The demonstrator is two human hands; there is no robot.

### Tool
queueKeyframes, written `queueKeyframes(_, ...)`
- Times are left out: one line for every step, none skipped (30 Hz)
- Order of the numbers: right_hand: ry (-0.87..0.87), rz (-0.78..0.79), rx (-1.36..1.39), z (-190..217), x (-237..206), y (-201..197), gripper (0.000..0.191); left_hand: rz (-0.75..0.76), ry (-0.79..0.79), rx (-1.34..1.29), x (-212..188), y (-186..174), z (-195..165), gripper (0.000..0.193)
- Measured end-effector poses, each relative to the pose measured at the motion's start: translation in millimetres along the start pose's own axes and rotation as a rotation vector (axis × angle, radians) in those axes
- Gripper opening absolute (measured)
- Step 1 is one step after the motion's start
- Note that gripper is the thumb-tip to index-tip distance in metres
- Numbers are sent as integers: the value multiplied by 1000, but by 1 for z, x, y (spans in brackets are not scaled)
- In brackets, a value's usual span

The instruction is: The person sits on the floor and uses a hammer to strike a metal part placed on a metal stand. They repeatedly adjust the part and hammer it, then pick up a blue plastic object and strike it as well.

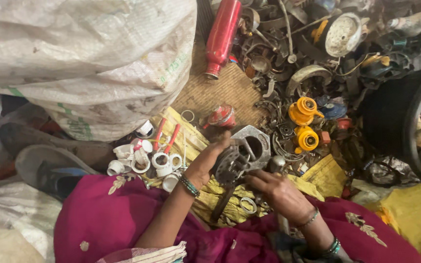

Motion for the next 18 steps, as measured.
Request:
queueKeyframes(-28, 22, -53, 2, 2, 3, 38, -28, 65, 173, -1, -1, -1, 69)
queueKeyframes(-54, 40, -107, 3, 3, 6, 42, -52, 129, 347, -2, 0, -1, 65)
queueKeyframes(-79, 56, -163, 2, 3, 9, 46, -73, 196, 523, -2, 2, -3, 60)
queueKeyframes(-88, 32, -147, 1, 3, 11, 44, -94, 265, 594, -3, 4, -5, 55)
queueKeyframes(-97, 10, -131, -1, 2, 13, 42, -116, 335, 663, -5, 7, -7, 50)
queueKeyframes(-108, -9, -116, -3, 0, 14, 40, -141, 407, 729, -6, 10, -9, 46)
queueKeyframes(-49, 8, -95, -7, -1, 16, 41, -197, 358, 737, -6, 9, -10, 42)
queueKeyframes(9, 26, -72, -12, -4, 19, 42, -255, 309, 745, -7, 9, -11, 40)
queueKeyframes(67, 46, -49, -16, -5, 21, 42, -313, 256, 751, -8, 8, -12, 38)
queueKeyframes(65, 10, -2, -18, -6, 22, 40, -346, 270, 745, -10, 8, -16, 37)
queueKeyframes(65, -28, 44, -20, -7, 22, 37, -377, 285, 739, -12, 8, -19, 36)
queueKeyframes(66, -69, 89, -21, -7, 23, 35, -406, 301, 734, -14, 8, -23, 35)
queueKeyframes(82, -131, 197, -23, -8, 23, 28, -400, 267, 608, -16, 6, -26, 35)
queueKeyframes(93, -195, 301, -25, -7, 24, 21, -393, 237, 484, -19, 3, -30, 35)
queueKeyframes(102, -259, 408, -26, -7, 24, 14, -387, 206, 362, -21, 1, -33, 36)
queueKeyframes(279, -307, 511, -32, -6, 27, 13, -420, 248, 311, -24, -1, -39, 35)
queueKeyframes(459, -351, 616, -36, -7, 32, 12, -452, 287, 258, -27, -3, -43, 34)
queueKeyframes(639, -391, 718, -39, -8, 37, 13, -484, 328, 207, -30, -5, -47, 34)
Point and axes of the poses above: each hand's wrist, its own x-axis towards the middle knuckle, its own y-axis out of the palm, z = x × y, the point moved 3 cm from there along x, towards the middle knuckle, and after that the axes turned 15 degrees about x, right-handed, at the moved point
